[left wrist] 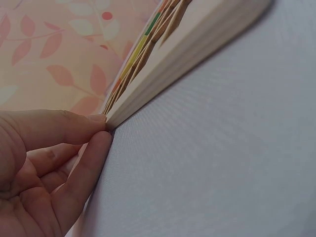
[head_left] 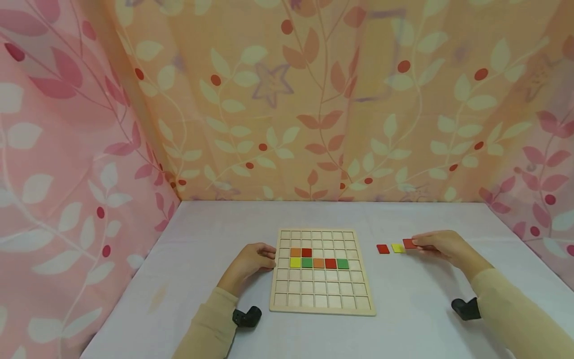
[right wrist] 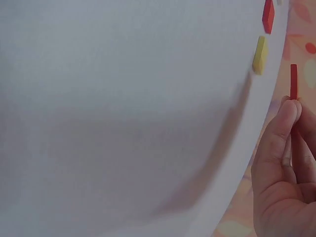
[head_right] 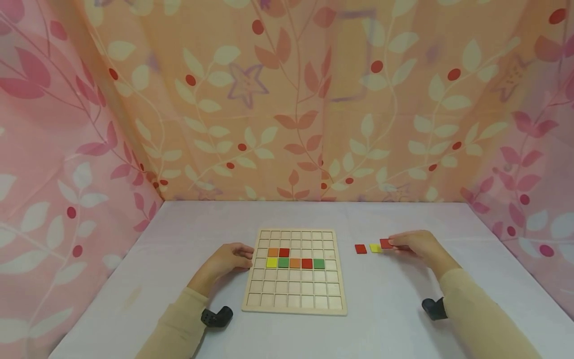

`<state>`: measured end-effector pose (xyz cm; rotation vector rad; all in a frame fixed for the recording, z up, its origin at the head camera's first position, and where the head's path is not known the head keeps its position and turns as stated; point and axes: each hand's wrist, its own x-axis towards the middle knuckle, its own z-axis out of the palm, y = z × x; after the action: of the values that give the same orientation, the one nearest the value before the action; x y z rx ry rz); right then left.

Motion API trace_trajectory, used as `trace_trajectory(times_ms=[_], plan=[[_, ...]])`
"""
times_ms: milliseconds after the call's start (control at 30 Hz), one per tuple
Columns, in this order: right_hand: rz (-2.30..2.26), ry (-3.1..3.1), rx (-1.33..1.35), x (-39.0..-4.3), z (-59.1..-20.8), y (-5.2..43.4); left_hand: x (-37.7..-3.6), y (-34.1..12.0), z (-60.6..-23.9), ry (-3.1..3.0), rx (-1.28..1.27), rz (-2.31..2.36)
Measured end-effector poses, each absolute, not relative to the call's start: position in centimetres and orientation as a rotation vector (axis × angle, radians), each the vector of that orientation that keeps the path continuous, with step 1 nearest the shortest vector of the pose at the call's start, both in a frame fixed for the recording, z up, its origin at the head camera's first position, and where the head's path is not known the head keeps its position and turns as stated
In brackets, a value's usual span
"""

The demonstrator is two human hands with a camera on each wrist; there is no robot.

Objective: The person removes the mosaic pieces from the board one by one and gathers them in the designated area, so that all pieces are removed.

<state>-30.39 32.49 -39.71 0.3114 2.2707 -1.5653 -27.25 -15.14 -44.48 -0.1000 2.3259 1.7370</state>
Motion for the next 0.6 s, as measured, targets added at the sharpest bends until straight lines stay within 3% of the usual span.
trace_trajectory(times_ms=[600], plan=[[-1.577, 2.219, 0.433, -31.3, -40.8, 34.3, -27.2, -15.2, -44.4, 2.330, -0.095, 1.720]])
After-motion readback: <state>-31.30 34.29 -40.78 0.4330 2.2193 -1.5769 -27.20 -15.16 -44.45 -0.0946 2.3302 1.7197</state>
